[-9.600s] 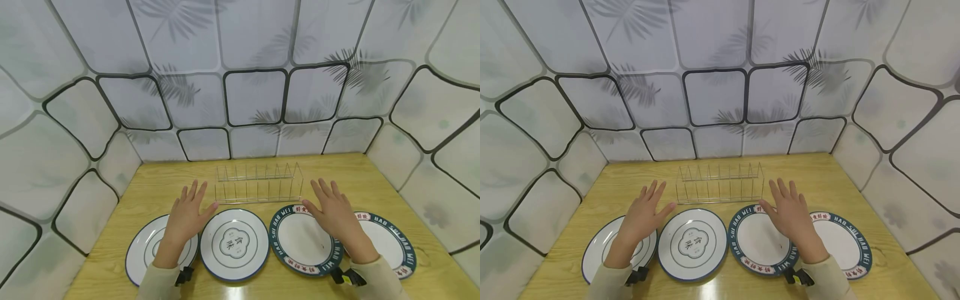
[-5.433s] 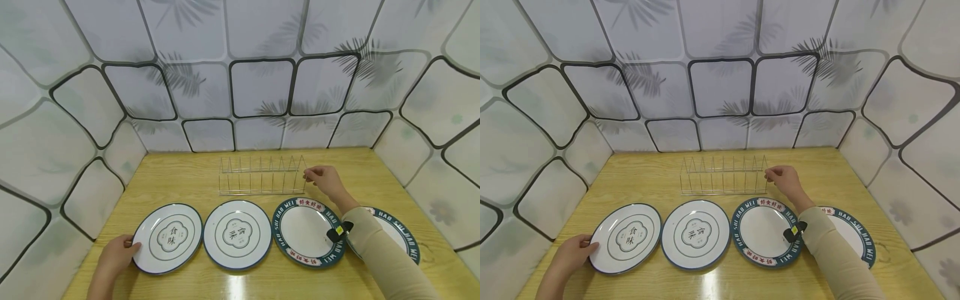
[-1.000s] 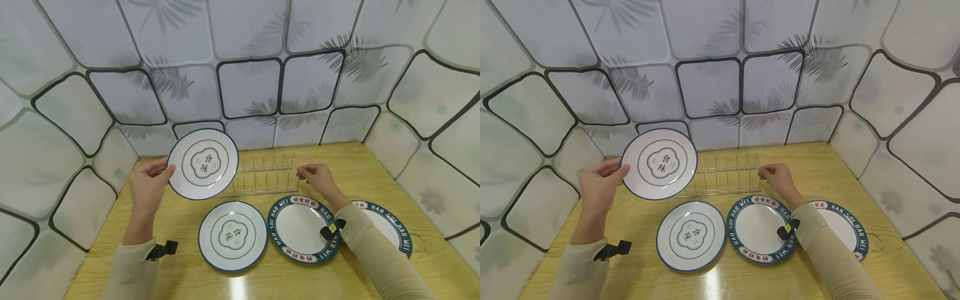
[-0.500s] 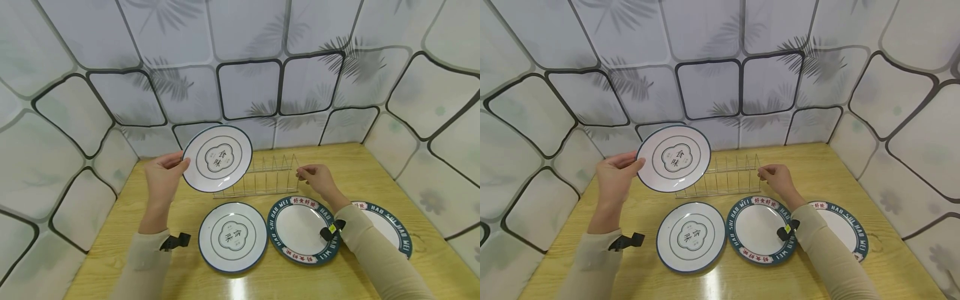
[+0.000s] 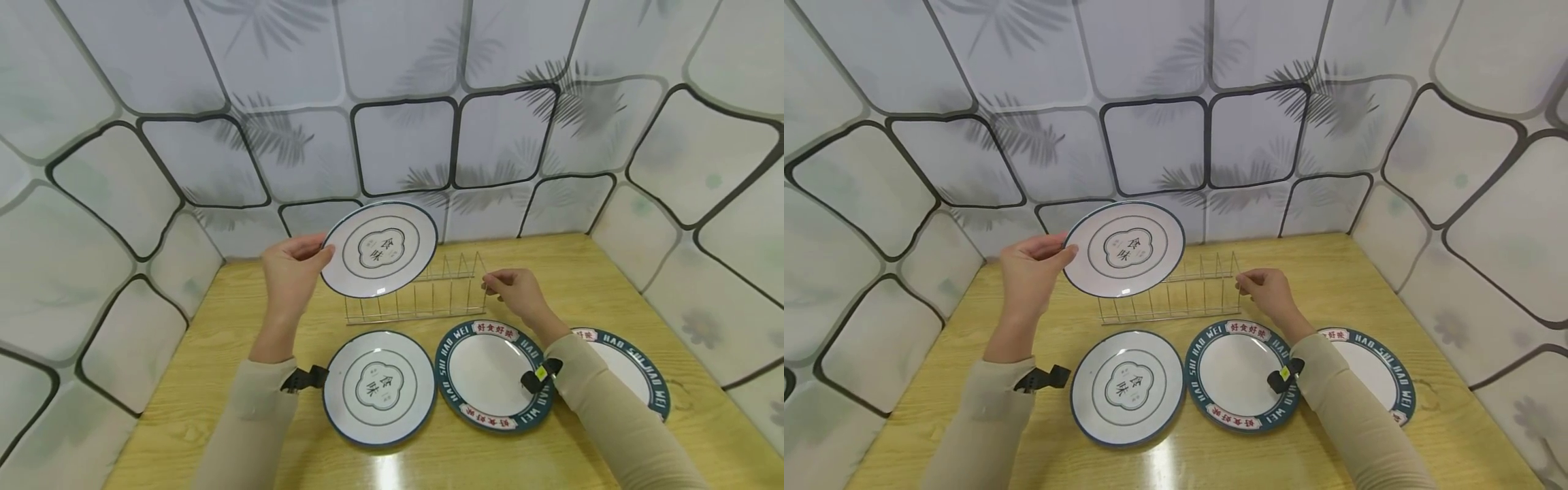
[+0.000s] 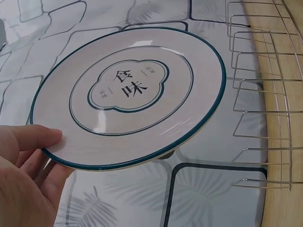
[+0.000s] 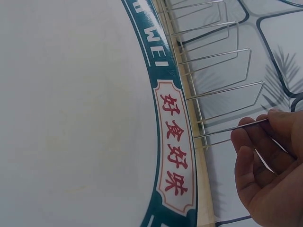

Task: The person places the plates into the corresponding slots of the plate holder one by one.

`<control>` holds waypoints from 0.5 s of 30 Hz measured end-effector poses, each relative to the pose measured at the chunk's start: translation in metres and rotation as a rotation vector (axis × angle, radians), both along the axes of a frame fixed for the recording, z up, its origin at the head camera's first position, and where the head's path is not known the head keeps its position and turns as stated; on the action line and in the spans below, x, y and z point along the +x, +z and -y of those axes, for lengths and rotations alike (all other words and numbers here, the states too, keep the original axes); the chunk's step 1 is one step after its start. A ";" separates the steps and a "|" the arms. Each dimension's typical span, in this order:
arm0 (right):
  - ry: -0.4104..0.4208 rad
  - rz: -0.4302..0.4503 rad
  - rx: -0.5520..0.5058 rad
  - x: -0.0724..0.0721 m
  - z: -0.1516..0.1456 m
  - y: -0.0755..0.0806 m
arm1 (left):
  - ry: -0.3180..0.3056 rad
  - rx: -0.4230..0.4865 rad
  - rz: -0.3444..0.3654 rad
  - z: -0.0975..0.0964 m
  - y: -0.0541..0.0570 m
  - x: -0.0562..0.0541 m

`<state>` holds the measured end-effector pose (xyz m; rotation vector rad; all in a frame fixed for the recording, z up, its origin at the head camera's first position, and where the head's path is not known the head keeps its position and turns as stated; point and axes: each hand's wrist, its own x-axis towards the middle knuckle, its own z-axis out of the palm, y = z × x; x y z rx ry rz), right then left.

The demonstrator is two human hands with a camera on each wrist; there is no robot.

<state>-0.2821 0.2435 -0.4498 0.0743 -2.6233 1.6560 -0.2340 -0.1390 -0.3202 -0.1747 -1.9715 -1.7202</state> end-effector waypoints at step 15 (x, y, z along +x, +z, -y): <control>-0.011 0.006 0.014 0.000 0.000 0.001 | -0.048 -0.050 -0.049 -0.023 0.003 -0.017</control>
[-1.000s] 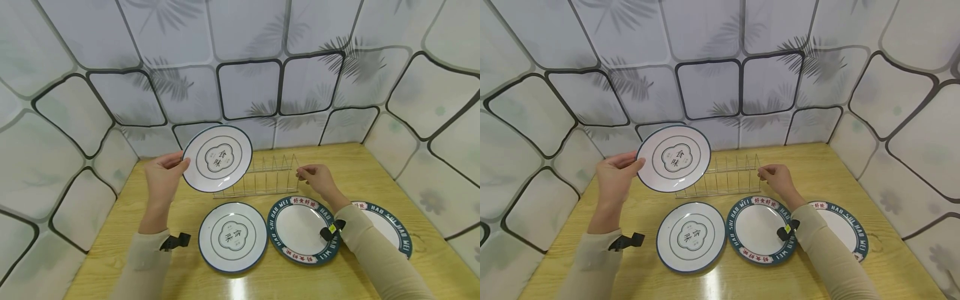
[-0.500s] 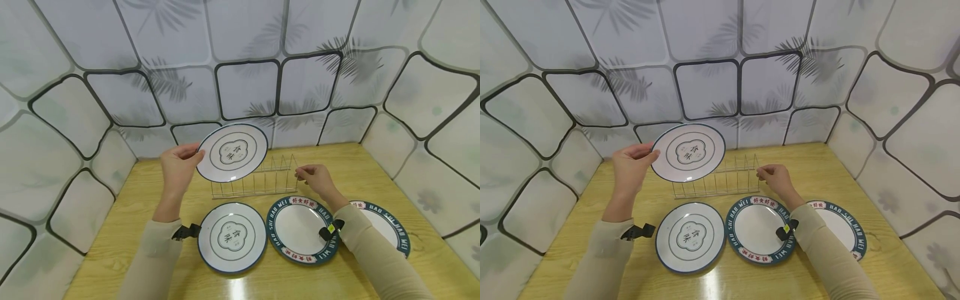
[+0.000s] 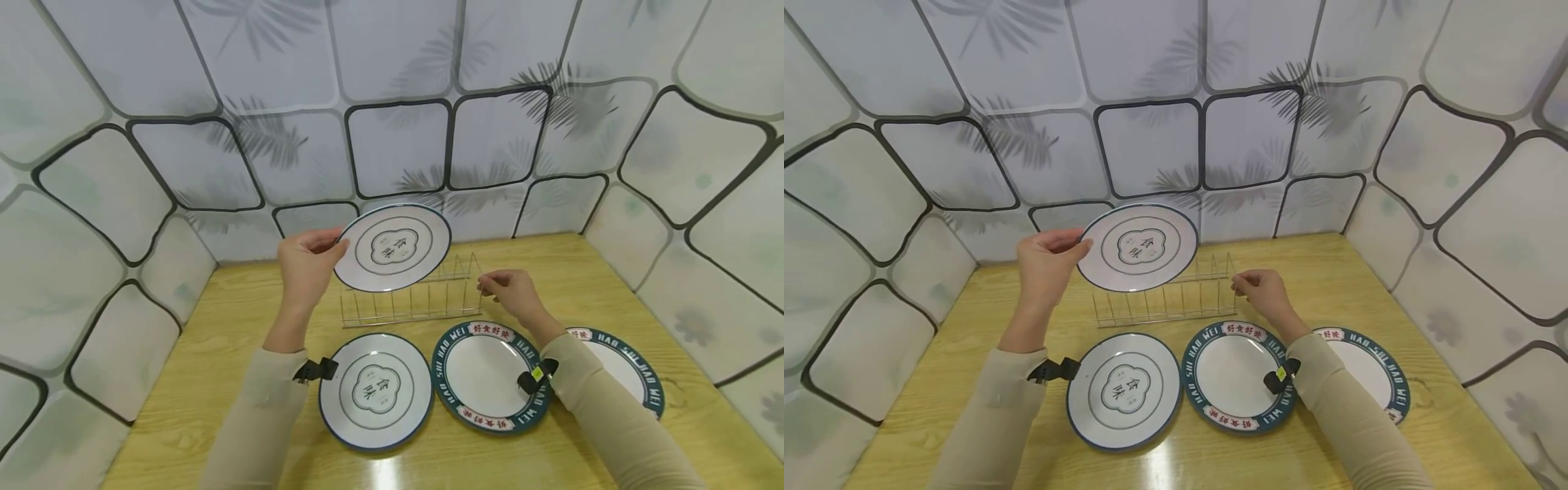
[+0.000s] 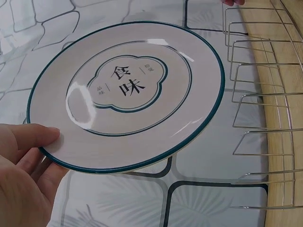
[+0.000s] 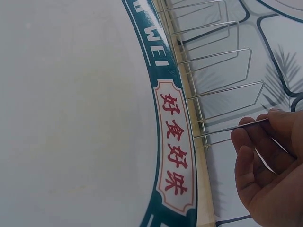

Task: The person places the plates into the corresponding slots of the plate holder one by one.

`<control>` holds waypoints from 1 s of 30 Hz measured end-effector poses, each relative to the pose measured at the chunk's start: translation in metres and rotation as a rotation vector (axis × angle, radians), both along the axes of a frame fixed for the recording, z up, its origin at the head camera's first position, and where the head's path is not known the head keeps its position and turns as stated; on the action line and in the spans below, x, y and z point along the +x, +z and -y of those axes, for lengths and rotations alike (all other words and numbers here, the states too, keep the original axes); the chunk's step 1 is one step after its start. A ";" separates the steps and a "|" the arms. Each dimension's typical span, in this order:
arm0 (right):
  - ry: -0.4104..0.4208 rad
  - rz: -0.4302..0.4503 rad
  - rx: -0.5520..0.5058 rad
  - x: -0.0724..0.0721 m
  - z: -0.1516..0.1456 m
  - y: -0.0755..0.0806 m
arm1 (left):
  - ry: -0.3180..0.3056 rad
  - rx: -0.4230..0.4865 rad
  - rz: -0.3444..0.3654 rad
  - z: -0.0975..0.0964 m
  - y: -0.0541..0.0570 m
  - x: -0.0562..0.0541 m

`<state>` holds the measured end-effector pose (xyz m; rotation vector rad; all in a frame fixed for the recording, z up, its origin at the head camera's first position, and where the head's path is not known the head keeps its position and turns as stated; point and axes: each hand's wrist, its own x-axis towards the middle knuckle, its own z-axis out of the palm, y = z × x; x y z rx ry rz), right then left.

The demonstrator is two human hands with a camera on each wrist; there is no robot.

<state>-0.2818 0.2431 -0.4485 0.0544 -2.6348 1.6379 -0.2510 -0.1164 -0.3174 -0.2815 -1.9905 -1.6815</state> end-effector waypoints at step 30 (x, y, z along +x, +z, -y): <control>-0.012 0.001 -0.018 0.002 0.002 0.003 | -0.044 -0.087 -0.211 -0.052 -0.008 -0.038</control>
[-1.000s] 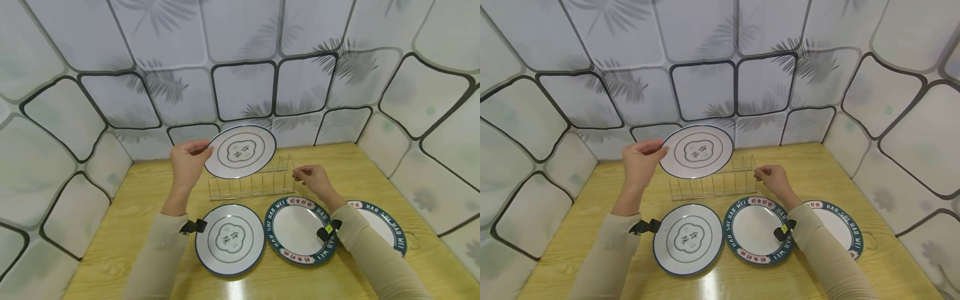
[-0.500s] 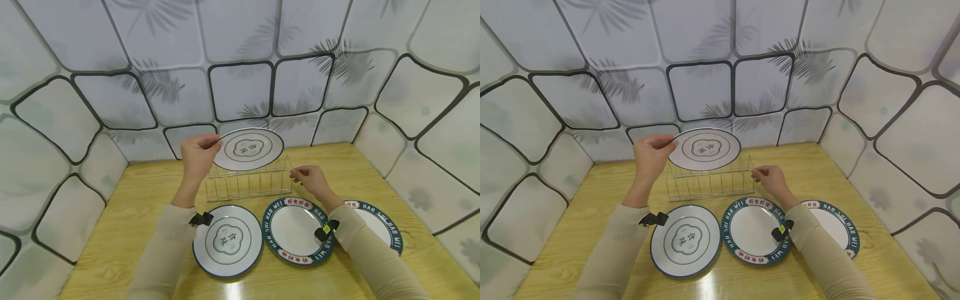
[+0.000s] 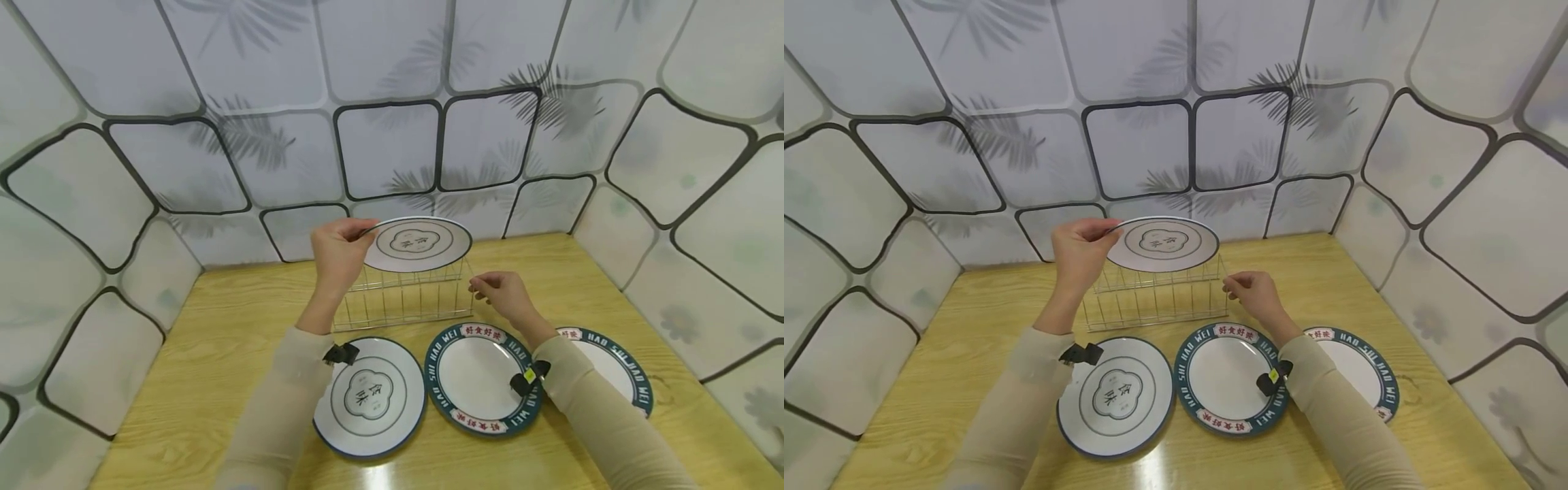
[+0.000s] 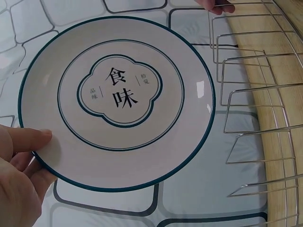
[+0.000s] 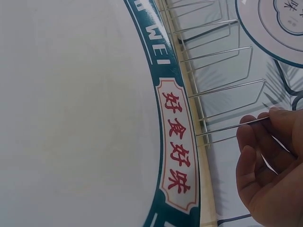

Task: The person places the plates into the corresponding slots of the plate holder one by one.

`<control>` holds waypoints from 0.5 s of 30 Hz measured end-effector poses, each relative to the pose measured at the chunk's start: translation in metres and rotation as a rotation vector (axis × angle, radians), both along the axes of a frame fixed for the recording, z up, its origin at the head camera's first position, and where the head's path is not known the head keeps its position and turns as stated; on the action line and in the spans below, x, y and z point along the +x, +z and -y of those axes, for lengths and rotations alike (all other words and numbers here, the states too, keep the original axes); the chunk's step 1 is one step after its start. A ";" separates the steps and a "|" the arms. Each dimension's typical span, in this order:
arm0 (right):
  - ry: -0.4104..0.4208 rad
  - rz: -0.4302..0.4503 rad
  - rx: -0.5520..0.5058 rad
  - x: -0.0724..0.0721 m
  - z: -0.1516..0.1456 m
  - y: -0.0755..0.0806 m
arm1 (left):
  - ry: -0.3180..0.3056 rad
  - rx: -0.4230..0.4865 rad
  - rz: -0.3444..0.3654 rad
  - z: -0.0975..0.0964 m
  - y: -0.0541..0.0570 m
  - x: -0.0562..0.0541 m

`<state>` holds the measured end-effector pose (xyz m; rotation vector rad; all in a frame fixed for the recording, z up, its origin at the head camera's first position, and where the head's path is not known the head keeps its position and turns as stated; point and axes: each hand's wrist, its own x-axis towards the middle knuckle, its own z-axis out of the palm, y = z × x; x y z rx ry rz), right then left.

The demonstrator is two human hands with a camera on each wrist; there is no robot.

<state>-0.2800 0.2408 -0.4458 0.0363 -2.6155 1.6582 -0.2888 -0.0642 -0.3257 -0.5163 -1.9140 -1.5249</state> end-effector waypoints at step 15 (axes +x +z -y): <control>0.004 -0.006 0.001 0.001 -0.001 0.000 | -0.041 -0.019 -0.022 -0.020 0.001 -0.006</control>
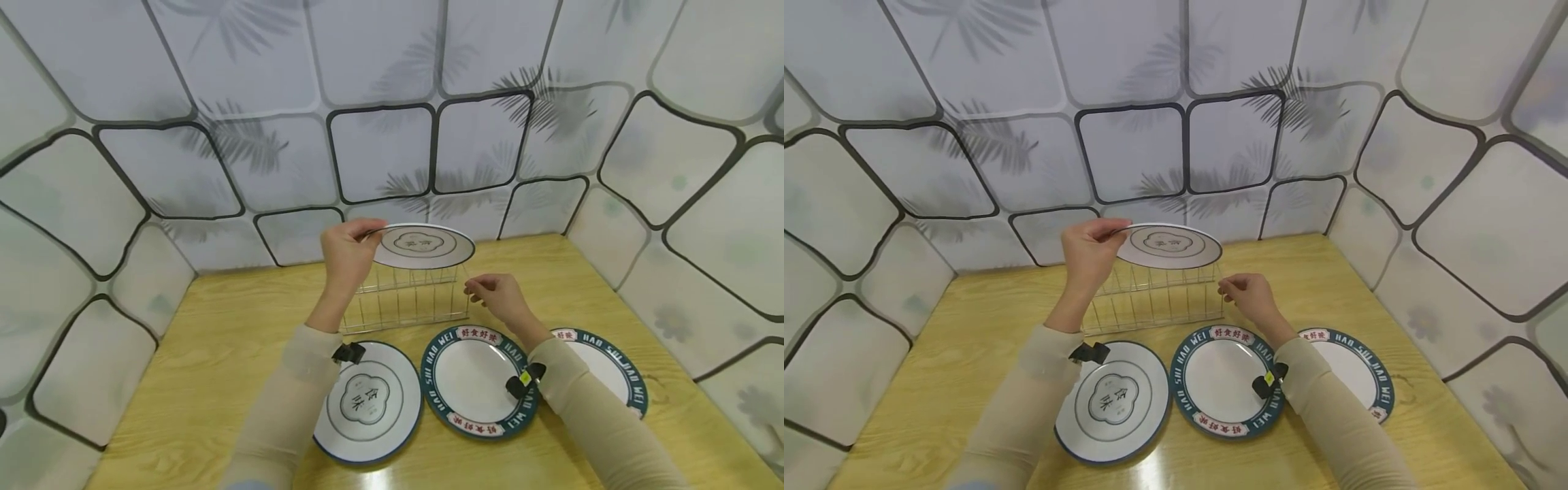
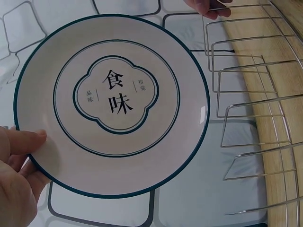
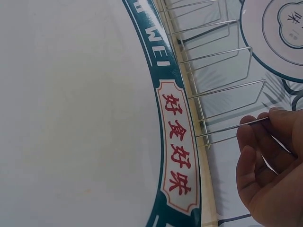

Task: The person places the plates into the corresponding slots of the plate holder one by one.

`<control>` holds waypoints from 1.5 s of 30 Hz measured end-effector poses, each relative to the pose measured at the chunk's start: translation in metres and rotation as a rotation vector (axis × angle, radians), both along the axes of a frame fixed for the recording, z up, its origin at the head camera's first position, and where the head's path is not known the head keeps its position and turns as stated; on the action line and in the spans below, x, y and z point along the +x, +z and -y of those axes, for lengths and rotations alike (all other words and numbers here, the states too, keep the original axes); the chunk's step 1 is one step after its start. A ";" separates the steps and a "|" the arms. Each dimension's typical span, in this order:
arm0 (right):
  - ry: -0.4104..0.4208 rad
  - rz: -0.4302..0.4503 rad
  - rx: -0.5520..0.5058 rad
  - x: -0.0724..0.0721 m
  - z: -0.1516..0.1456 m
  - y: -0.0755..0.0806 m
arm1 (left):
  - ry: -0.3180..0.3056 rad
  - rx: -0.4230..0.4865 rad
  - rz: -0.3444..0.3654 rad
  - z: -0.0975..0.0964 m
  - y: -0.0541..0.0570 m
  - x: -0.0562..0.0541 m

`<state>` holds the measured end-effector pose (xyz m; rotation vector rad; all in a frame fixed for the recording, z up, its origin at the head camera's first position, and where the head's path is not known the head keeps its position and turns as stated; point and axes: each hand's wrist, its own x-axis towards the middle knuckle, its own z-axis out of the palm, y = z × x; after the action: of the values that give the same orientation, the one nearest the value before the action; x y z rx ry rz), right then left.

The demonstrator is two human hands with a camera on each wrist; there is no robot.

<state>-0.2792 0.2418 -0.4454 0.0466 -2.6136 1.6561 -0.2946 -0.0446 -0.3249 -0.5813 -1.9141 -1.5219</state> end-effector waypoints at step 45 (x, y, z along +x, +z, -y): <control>-0.015 -0.003 -0.030 -0.003 -0.002 -0.006 | -0.133 -0.095 -0.204 -0.035 -0.016 -0.028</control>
<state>-0.2827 0.2440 -0.4516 0.0282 -2.5798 1.6879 -0.3228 -0.0095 -0.3413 -0.8865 -1.8282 -1.3974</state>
